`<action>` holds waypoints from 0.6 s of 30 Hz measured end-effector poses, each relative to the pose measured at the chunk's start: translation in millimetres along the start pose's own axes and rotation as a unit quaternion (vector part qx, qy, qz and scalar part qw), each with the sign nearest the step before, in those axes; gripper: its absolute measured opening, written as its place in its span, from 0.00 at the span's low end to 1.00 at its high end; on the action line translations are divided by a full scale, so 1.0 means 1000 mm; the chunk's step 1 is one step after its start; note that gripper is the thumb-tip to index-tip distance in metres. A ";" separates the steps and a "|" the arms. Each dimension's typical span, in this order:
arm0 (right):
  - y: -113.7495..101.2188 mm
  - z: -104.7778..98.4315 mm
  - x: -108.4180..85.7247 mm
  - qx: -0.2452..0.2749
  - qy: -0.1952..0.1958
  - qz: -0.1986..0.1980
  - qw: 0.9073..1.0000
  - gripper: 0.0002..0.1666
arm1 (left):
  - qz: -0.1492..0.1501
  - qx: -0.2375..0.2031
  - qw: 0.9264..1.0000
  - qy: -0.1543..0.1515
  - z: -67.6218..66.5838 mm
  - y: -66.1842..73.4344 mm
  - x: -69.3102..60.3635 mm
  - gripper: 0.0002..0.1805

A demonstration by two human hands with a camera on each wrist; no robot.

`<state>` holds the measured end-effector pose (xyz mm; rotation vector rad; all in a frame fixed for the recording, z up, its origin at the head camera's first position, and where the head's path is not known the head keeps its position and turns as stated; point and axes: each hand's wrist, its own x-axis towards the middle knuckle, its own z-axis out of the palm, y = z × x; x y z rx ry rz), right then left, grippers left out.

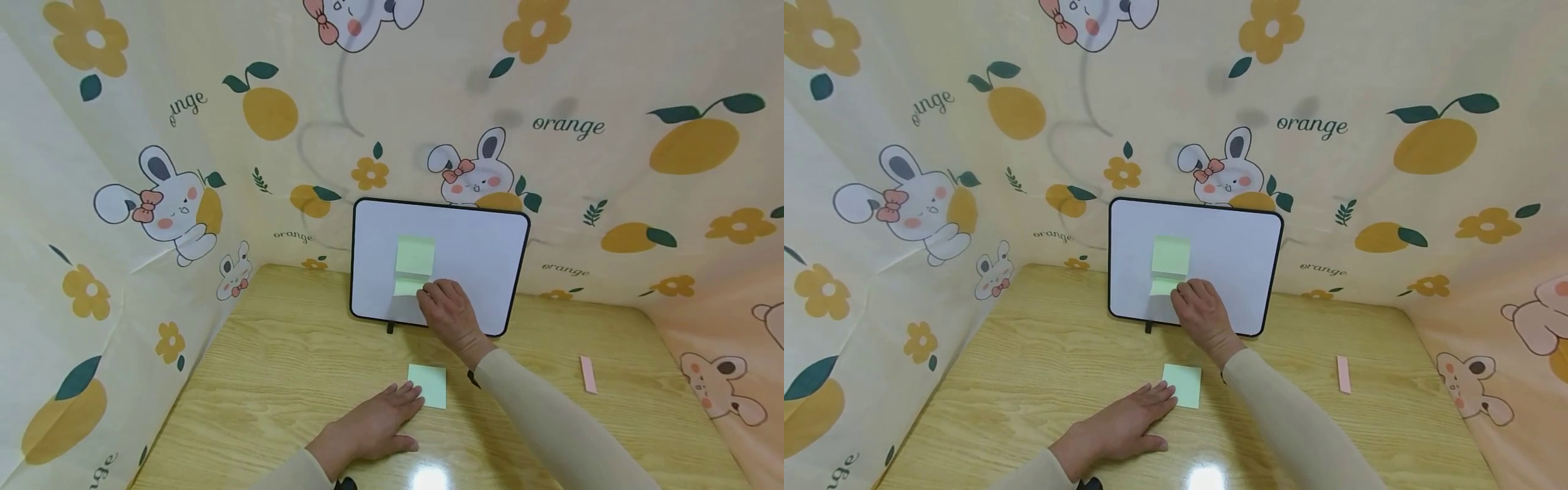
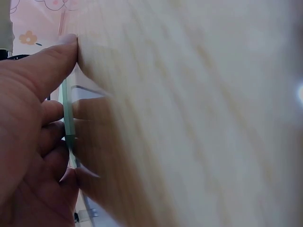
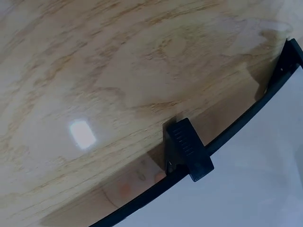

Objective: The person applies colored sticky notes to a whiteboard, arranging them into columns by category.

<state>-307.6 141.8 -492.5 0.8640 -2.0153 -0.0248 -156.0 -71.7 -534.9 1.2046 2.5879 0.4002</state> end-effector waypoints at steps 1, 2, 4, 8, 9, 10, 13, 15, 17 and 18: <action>0.000 0.000 -0.001 0.000 -0.004 0.001 1.000 0.07 | 0.002 0.002 1.000 0.002 0.000 0.000 0.000 0.41; -0.001 0.000 -0.002 0.000 -0.011 0.002 1.000 0.05 | 0.004 0.004 1.000 0.004 0.000 0.001 0.000 0.41; -0.003 -0.001 -0.006 -0.001 -0.030 0.003 1.000 0.06 | 0.005 0.007 1.000 0.005 0.000 0.001 -0.001 0.41; -0.008 -0.002 -0.014 -0.008 -0.123 0.011 0.992 0.23 | 0.007 0.010 1.000 0.007 0.000 0.001 -0.001 0.41; -0.010 -0.003 -0.015 -0.007 -0.156 0.016 0.988 0.27 | 0.007 0.008 1.000 0.007 0.000 0.001 -0.001 0.41; -0.012 -0.003 -0.017 -0.007 -0.191 0.021 0.981 0.30 | 0.007 0.007 1.000 0.005 0.000 0.001 -0.001 0.41; -0.018 -0.004 -0.019 -0.005 -0.267 0.036 0.963 0.38 | 0.005 0.002 1.000 0.001 0.001 0.000 -0.001 0.41; -0.021 -0.003 -0.018 -0.008 -0.293 0.042 0.955 0.42 | 0.004 0.000 1.000 -0.001 0.001 0.000 -0.001 0.41; -0.022 -0.001 -0.017 -0.013 -0.302 0.045 0.952 0.44 | 0.004 0.001 1.000 0.000 0.001 0.000 -0.001 0.41; -0.023 -0.001 -0.016 -0.016 -0.308 0.048 0.950 0.45 | 0.003 0.002 1.000 0.000 0.001 0.000 -0.001 0.41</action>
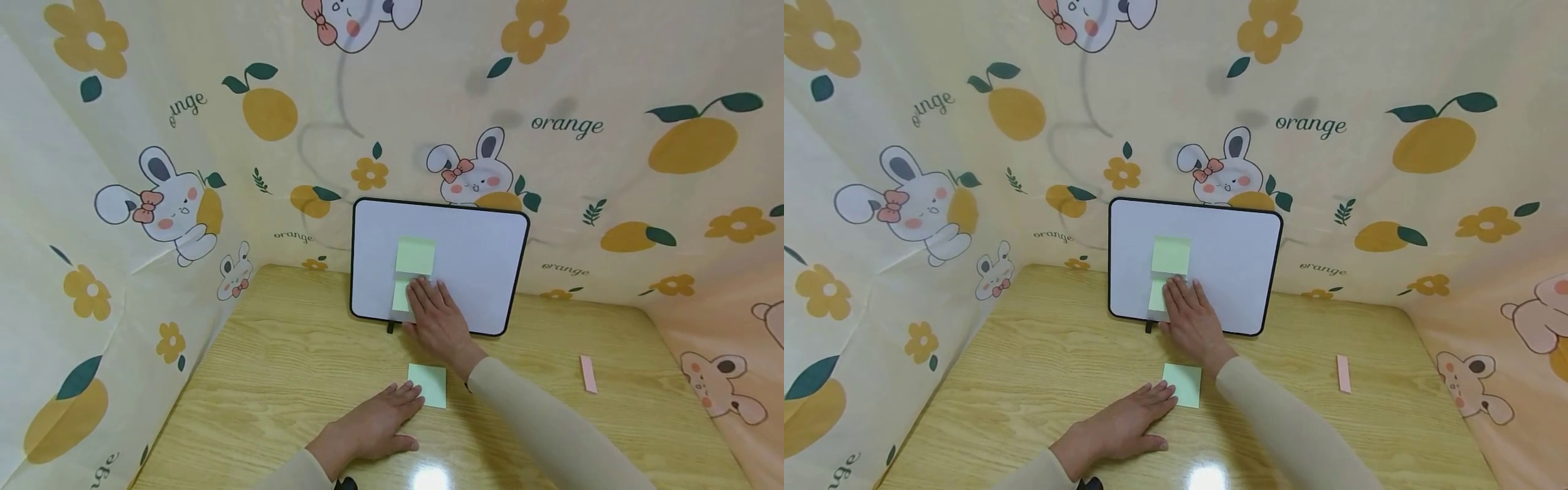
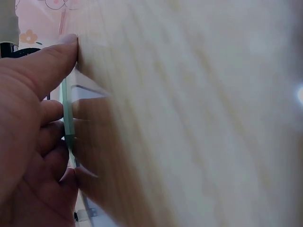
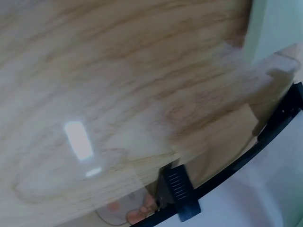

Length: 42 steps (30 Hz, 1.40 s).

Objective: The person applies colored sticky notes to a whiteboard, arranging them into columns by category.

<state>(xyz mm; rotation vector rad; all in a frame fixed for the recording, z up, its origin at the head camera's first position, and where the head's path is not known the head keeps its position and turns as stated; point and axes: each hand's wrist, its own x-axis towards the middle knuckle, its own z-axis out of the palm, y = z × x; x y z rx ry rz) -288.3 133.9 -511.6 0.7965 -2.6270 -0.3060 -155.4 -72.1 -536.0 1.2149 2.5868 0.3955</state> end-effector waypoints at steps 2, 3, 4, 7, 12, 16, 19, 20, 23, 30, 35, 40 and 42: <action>-0.001 -0.001 0.000 -0.003 -0.014 0.012 1.000 0.47 | 0.000 0.001 1.000 0.001 0.000 0.000 0.000 0.41; -0.001 -0.002 -0.001 -0.004 -0.020 0.021 1.000 0.48 | 0.000 0.001 1.000 0.000 0.000 0.001 0.000 0.41; -0.002 -0.003 -0.003 -0.002 -0.028 0.032 0.999 0.48 | -0.001 0.001 1.000 -0.001 0.000 0.001 0.000 0.41; -0.002 -0.005 -0.008 0.007 -0.044 0.066 0.997 0.50 | -0.003 0.005 1.000 -0.008 -0.001 0.002 0.001 0.41; -0.003 -0.004 -0.018 0.013 -0.056 0.073 0.996 0.52 | -0.010 0.013 1.000 -0.019 -0.007 0.003 0.004 0.39; -0.005 0.001 -0.028 -0.007 -0.092 0.042 0.995 0.49 | -0.029 -0.017 0.999 -0.020 -0.016 0.005 0.009 0.36; -0.006 0.004 -0.033 -0.022 -0.104 0.022 0.994 0.48 | -0.037 -0.019 0.999 -0.019 -0.022 0.006 0.014 0.30; -0.006 0.004 -0.034 -0.026 -0.105 0.018 0.994 0.48 | -0.034 -0.010 0.999 -0.018 -0.024 0.006 0.016 0.27; -0.006 0.005 -0.034 -0.026 -0.097 0.015 0.995 0.49 | -0.012 0.039 0.999 -0.006 -0.029 0.006 0.023 0.18; -0.004 0.005 -0.034 -0.018 -0.092 0.006 0.996 0.48 | 0.005 0.117 0.991 0.069 -0.038 -0.003 0.034 0.13; -0.004 0.005 -0.033 -0.035 -0.093 0.000 0.995 0.49 | -0.061 0.192 0.966 0.164 -0.061 -0.030 0.045 0.21; -0.005 0.005 -0.032 -0.040 -0.102 0.002 0.994 0.51 | -0.098 0.244 0.955 0.135 -0.085 -0.057 0.063 0.35; -0.005 0.006 -0.033 -0.036 -0.108 0.004 0.994 0.51 | -0.087 0.251 0.957 0.114 -0.089 -0.063 0.070 0.39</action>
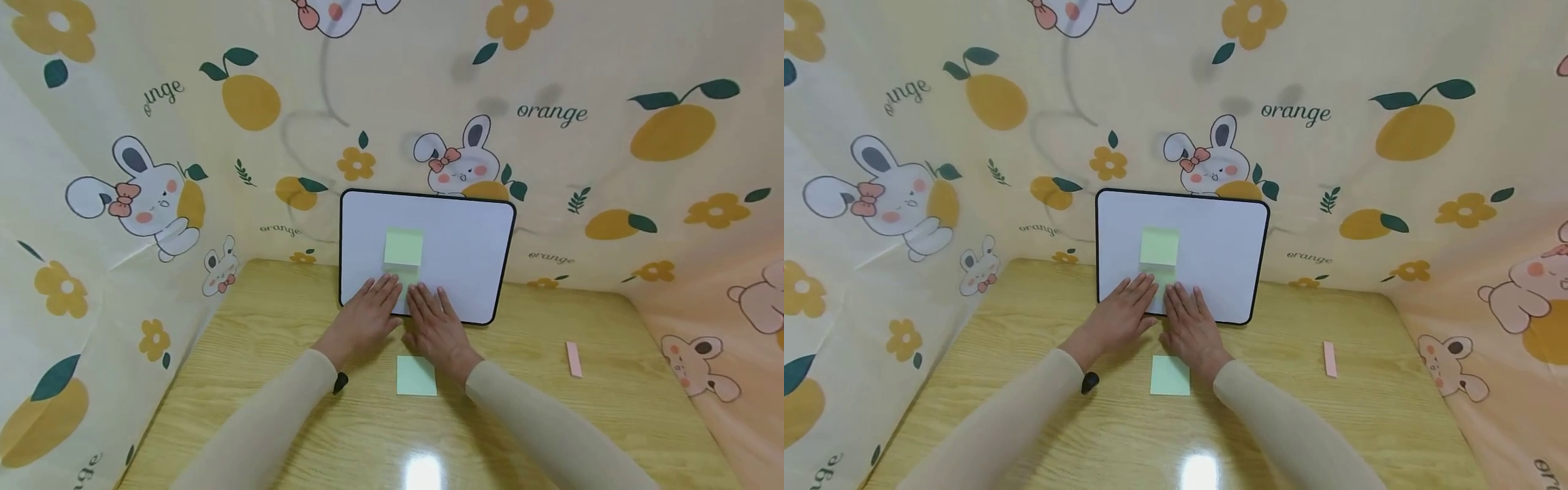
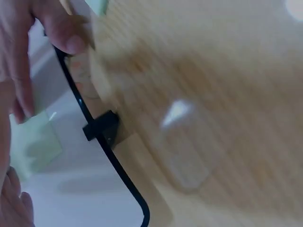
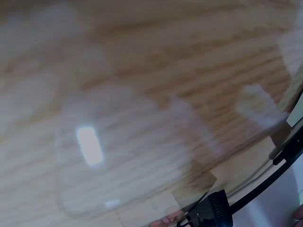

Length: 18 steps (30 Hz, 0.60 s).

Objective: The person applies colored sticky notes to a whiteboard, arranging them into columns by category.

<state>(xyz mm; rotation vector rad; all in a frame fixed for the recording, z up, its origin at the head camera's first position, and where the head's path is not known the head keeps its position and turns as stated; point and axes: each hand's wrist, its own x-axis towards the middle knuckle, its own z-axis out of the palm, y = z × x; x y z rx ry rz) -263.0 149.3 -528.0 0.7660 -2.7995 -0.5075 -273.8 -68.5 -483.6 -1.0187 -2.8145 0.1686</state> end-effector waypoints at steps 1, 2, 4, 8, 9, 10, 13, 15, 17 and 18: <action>0.000 0.000 0.000 0.003 -0.004 0.001 1.000 0.51 | 0.008 0.002 1.000 -0.004 0.000 -0.002 0.004 0.40; 0.000 0.001 0.000 0.004 -0.006 0.002 1.000 0.52 | 0.015 0.004 1.000 -0.005 0.002 -0.004 0.008 0.40; 0.000 0.001 0.001 0.005 -0.015 0.004 1.000 0.52 | 0.023 0.010 1.000 -0.003 0.004 -0.006 0.014 0.41; 0.000 0.001 0.001 0.001 -0.020 0.008 1.000 0.53 | 0.017 0.029 0.999 -0.001 0.004 -0.010 0.022 0.41; 0.000 0.001 0.001 -0.002 -0.022 0.008 1.000 0.53 | 0.012 0.035 0.999 -0.007 0.004 -0.012 0.022 0.41; 0.001 0.001 0.001 -0.005 -0.021 0.008 1.000 0.53 | 0.008 0.037 0.999 -0.011 0.004 -0.015 0.022 0.41; 0.003 0.001 0.000 -0.017 -0.022 0.004 1.000 0.52 | 0.003 0.053 0.998 -0.019 0.005 -0.026 0.018 0.39; 0.004 0.000 -0.001 -0.021 -0.023 0.001 1.000 0.51 | 0.007 0.056 0.998 -0.017 0.006 -0.033 0.015 0.38; 0.005 -0.001 -0.002 -0.016 -0.009 -0.003 1.000 0.50 | 0.017 0.054 0.998 -0.010 0.007 -0.036 0.013 0.36; 0.005 -0.002 -0.001 -0.013 0.008 -0.004 1.000 0.49 | 0.021 0.051 0.998 -0.007 0.007 -0.036 0.013 0.35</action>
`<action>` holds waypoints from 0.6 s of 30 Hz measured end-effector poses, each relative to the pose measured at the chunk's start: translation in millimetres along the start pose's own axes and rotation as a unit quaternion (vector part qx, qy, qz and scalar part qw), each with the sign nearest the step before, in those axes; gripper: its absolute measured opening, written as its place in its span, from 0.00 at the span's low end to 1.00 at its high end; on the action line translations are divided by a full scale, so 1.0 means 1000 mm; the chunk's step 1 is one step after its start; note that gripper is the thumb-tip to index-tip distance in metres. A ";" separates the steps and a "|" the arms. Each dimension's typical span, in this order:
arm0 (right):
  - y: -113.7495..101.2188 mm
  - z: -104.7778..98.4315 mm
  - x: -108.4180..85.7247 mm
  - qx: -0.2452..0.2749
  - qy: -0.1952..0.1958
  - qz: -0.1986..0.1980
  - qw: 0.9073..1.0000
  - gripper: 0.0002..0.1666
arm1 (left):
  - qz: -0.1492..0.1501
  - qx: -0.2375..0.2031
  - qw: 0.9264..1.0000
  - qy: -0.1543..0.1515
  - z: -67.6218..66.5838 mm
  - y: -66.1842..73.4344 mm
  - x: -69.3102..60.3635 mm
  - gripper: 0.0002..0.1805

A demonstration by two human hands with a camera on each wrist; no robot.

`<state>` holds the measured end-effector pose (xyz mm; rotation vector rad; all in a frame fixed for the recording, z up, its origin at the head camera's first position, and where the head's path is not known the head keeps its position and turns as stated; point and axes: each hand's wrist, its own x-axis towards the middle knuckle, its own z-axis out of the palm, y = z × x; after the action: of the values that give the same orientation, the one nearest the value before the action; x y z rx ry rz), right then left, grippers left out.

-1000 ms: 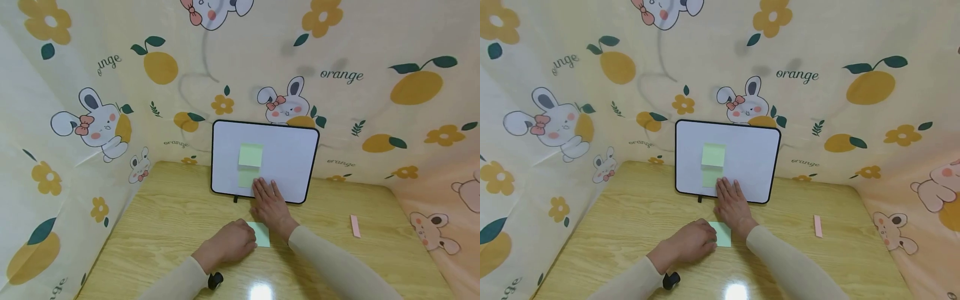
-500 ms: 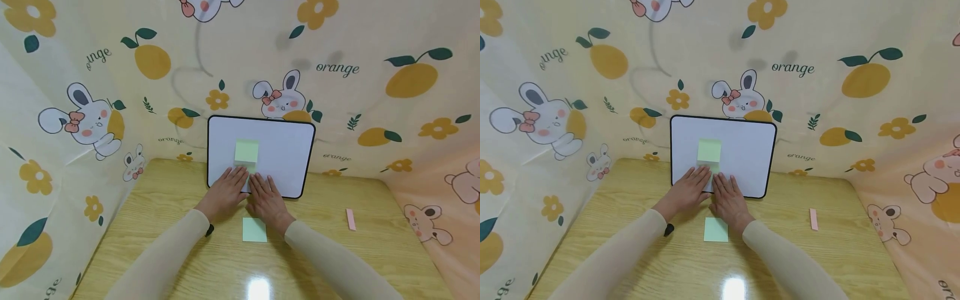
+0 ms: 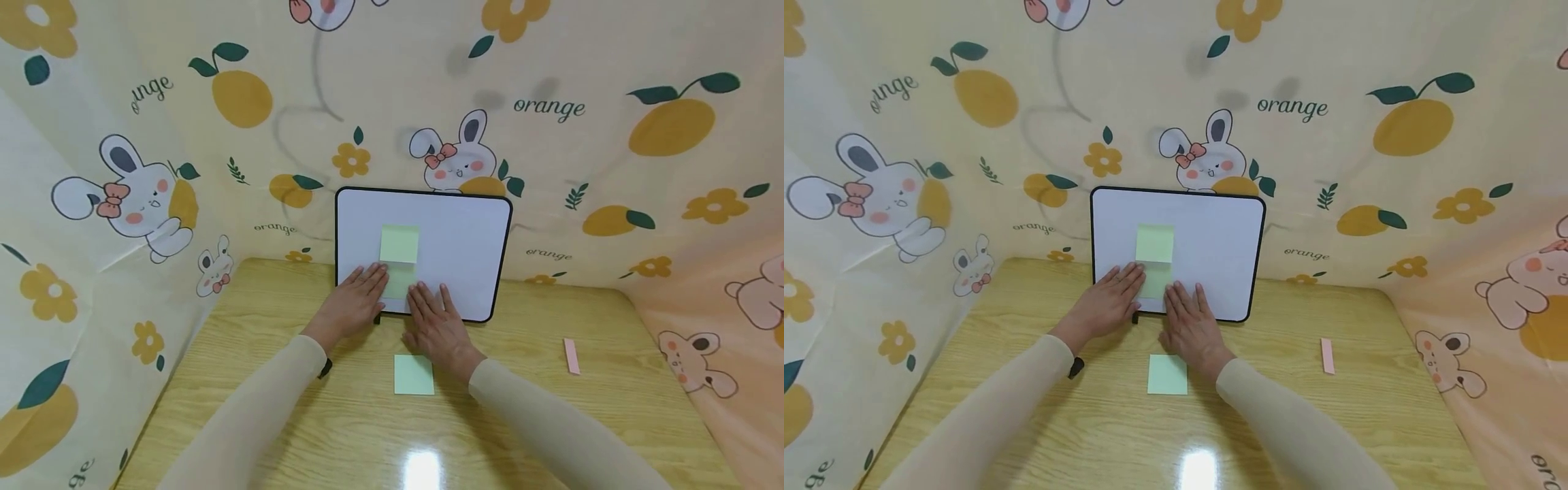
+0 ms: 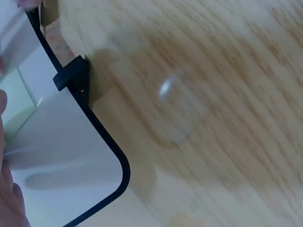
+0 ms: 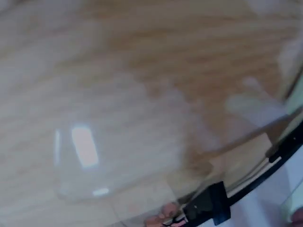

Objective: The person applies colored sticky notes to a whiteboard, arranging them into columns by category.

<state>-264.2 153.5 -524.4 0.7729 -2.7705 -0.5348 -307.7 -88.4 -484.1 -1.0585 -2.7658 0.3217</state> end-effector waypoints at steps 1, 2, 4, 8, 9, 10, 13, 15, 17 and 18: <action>0.000 -0.001 0.002 0.004 0.022 -0.001 1.000 0.48 | 0.003 -0.003 1.000 0.004 0.000 -0.001 0.000 0.34; 0.001 -0.003 0.006 0.008 0.045 -0.002 0.999 0.48 | 0.006 -0.004 1.000 0.009 0.000 -0.001 0.000 0.33; 0.002 -0.006 0.015 0.016 0.089 -0.005 0.996 0.47 | 0.009 -0.005 1.000 0.018 0.000 -0.001 -0.001 0.32; 0.004 -0.014 0.034 0.017 0.103 -0.016 0.994 0.49 | 0.013 -0.002 1.000 0.026 -0.001 -0.001 -0.001 0.31; 0.005 -0.016 0.036 0.014 0.094 -0.018 0.995 0.49 | 0.012 -0.003 1.000 0.027 -0.001 -0.001 -0.001 0.31; 0.006 -0.017 0.037 0.011 0.083 -0.017 0.996 0.49 | 0.012 -0.005 1.000 0.028 -0.001 -0.001 -0.001 0.31; 0.009 -0.018 0.033 0.005 0.049 0.008 0.999 0.48 | 0.008 -0.008 1.000 0.023 -0.002 -0.002 -0.002 0.31; 0.012 -0.016 0.027 0.005 0.035 0.033 0.999 0.48 | 0.004 -0.006 1.000 0.023 -0.002 -0.002 -0.002 0.31; 0.013 -0.014 0.023 0.012 0.033 0.050 0.998 0.48 | 0.000 -0.005 1.000 0.024 0.000 -0.001 -0.003 0.31; 0.013 -0.013 0.021 0.016 0.035 0.054 0.998 0.48 | -0.001 -0.005 1.000 0.028 0.000 0.000 -0.003 0.31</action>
<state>-284.1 148.4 -505.5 0.6308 -2.7433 -0.4370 -305.8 -90.8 -484.4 -1.0503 -2.7207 0.2749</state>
